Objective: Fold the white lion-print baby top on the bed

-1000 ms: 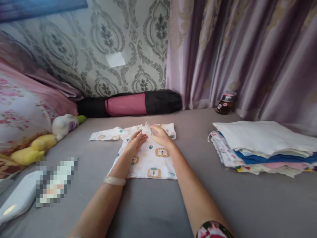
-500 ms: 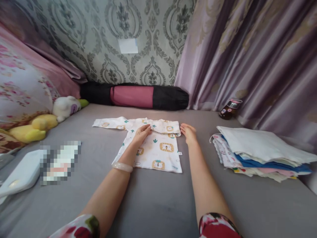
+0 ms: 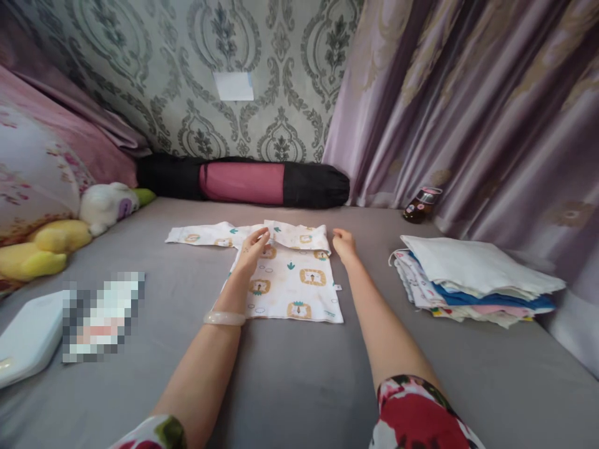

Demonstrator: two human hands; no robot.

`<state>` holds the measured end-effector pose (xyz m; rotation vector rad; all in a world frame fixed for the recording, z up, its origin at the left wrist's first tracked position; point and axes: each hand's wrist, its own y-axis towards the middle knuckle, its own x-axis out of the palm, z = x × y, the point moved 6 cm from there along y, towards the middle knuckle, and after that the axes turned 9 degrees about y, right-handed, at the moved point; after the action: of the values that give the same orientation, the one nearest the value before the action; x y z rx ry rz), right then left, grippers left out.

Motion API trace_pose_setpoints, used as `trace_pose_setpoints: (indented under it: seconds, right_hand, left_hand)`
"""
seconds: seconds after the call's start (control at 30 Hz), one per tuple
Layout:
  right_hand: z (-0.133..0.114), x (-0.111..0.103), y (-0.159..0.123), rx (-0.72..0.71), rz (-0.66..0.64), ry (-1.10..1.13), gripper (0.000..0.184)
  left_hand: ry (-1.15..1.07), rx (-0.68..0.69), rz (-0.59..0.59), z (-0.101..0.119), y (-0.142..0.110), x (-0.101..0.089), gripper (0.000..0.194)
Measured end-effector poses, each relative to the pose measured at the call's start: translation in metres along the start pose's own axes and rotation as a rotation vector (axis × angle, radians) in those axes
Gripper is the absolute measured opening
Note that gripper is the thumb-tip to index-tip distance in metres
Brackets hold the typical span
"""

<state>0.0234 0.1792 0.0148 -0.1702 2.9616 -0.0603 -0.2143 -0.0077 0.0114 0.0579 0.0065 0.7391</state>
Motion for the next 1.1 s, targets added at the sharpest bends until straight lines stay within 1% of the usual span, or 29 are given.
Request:
trace_pose_setpoints:
  seconds: [0.07,0.1,0.23,0.3,0.37,0.43,0.53,0.67,0.8,0.97,1.1]
  right_hand:
    - [-0.006,0.012,-0.004,-0.071,-0.050,-0.087,0.035]
    - [-0.011,0.019,-0.008,-0.126,-0.095,-0.171,0.038]
    - [-0.024,0.056,-0.032,-0.398,-0.296,-0.685,0.050]
    - [-0.024,0.070,-0.043,-0.466,-0.355,-0.865,0.054]
    - [-0.021,0.081,-0.051,-0.485,-0.404,-0.981,0.058]
    - [-0.015,0.088,-0.056,-0.466,-0.439,-1.046,0.062]
    - [-0.006,0.092,-0.058,-0.411,-0.455,-1.088,0.066]
    - [0.001,0.093,-0.056,-0.367,-0.455,-1.100,0.068]
    - [0.001,0.091,-0.056,-0.333,-0.434,-1.090,0.071]
    - [-0.003,0.088,-0.055,-0.250,-0.400,-1.080,0.076]
    - [-0.009,0.087,-0.046,-0.119,-0.452,-1.001,0.076]
  left_hand:
    - [-0.007,0.013,0.027,0.001,0.003,-0.005,0.050]
    - [-0.015,0.019,0.043,0.001,0.004,-0.007,0.048]
    - [-0.033,0.021,0.133,0.002,0.007,-0.017,0.042]
    - [-0.017,0.007,0.179,0.001,0.007,-0.021,0.040]
    - [0.025,-0.012,0.217,-0.002,0.007,-0.025,0.039]
    - [0.109,-0.022,0.246,-0.005,0.007,-0.029,0.040]
    - [0.278,-0.005,0.263,-0.008,0.006,-0.033,0.042]
    - [0.482,0.021,0.241,-0.009,0.005,-0.033,0.042]
    - [0.690,0.047,0.215,-0.006,0.004,-0.031,0.038]
    - [0.797,0.095,0.190,-0.007,0.005,-0.026,0.039]
    - [0.815,0.138,0.194,-0.010,0.006,-0.025,0.033]
